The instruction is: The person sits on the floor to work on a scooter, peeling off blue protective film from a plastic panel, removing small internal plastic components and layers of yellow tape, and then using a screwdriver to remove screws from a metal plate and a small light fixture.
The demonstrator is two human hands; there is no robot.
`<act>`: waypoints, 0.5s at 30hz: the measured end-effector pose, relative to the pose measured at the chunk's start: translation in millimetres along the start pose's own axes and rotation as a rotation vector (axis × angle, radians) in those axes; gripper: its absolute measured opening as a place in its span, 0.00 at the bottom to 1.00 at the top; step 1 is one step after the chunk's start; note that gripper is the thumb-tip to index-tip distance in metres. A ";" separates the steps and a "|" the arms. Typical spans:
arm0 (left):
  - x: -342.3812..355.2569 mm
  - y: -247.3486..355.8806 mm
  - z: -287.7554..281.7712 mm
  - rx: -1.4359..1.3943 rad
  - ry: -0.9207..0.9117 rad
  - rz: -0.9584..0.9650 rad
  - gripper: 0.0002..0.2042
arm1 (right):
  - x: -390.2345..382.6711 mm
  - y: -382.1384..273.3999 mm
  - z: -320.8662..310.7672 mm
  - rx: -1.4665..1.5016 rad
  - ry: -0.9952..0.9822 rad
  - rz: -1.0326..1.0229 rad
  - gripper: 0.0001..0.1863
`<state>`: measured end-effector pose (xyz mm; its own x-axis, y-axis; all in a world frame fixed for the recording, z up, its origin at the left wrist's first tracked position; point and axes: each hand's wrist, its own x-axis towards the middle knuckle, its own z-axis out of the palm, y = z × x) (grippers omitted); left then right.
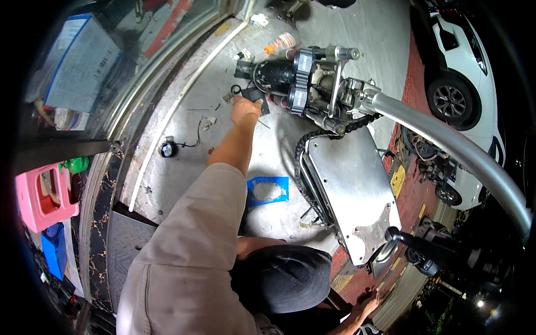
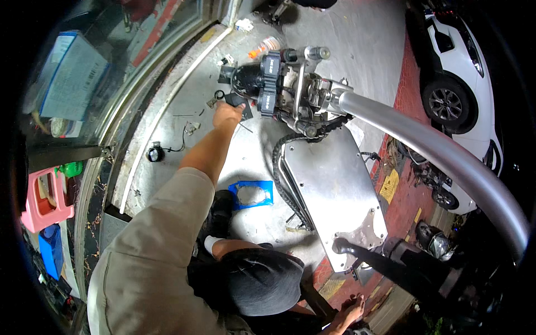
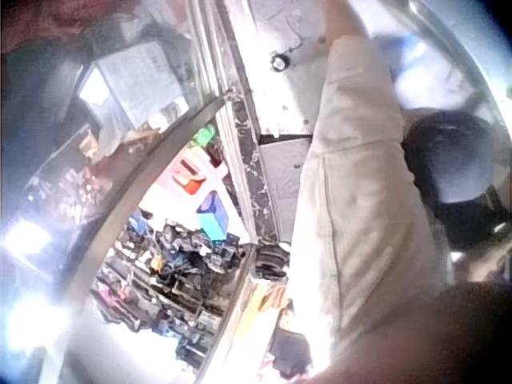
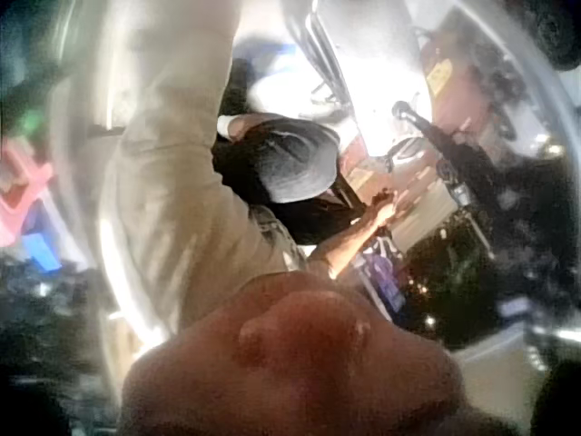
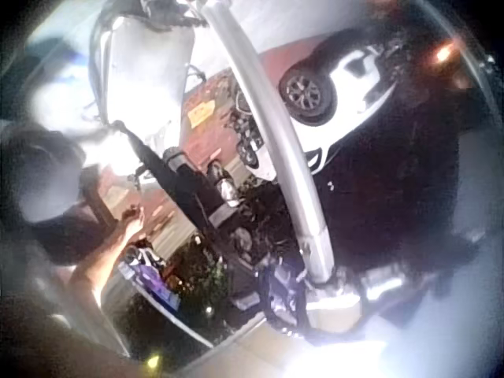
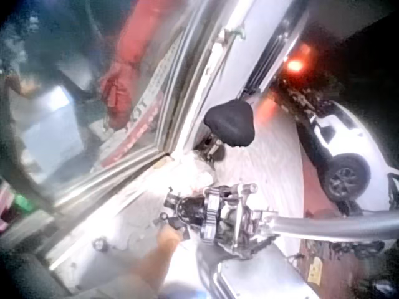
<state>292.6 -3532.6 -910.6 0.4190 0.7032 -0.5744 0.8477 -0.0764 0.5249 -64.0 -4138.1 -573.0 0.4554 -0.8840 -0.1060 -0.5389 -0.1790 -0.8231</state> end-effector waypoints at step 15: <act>-0.1 -12.7 0.4 0.228 0.027 0.142 0.38 | -17.3 -24.7 40.6 -0.122 -0.165 -0.175 0.11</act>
<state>281.9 -3531.9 -917.5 0.5327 0.6924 -0.4865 0.8337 -0.3308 0.4421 -29.8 -4100.9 -573.5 0.6532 -0.7543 -0.0657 -0.5187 -0.3825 -0.7646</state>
